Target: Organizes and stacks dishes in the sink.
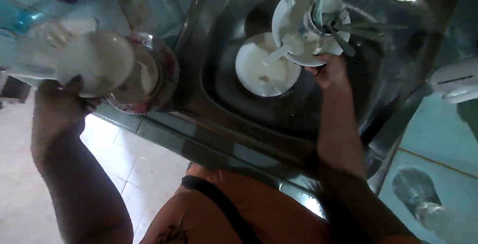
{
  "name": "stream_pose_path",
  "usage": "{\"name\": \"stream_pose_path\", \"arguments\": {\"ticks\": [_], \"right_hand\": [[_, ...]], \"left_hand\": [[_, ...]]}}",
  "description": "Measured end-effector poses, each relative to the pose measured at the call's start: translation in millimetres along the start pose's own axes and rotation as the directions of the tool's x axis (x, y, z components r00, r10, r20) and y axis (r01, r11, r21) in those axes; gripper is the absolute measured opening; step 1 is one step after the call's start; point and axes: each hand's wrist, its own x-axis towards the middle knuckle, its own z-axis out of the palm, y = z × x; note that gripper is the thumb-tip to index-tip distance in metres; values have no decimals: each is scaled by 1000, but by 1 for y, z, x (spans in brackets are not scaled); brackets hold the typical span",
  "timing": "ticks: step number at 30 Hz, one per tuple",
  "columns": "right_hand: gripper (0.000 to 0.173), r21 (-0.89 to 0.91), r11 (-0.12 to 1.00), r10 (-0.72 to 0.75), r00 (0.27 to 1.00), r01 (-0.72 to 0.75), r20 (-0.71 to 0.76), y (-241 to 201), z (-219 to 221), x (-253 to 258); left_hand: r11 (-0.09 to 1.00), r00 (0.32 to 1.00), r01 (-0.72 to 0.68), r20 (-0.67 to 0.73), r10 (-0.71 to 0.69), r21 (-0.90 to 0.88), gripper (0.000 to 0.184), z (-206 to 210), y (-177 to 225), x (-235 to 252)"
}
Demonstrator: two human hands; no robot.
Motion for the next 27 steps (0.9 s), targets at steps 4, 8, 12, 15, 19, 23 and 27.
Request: {"name": "stream_pose_path", "arguments": {"ticks": [4,8,12,15,19,23,27], "right_hand": [[14,-17,999,31,999,-31,13,1,-2,3],[14,-12,999,33,999,-32,38,1,0,1],[11,14,999,29,999,-30,39,3,0,4],[13,16,1000,15,999,-16,52,4,-1,4],[17,29,999,18,999,-19,43,4,0,5],[15,27,999,21,999,-22,45,4,1,4],[14,26,999,23,998,-24,50,5,0,4]], "left_hand": [[996,993,88,81,-86,-31,27,14,-3,-16],[969,980,159,91,-179,190,45,9,-17,-6],[954,972,171,117,-204,245,49,9,-29,-5],[935,999,21,-32,-10,353,62,20,-27,-7],[891,998,-52,-3,60,451,73,29,-10,-10],[891,996,20,70,-58,453,83,35,-1,-5],[941,992,38,104,-77,335,67,39,2,-1]]}}
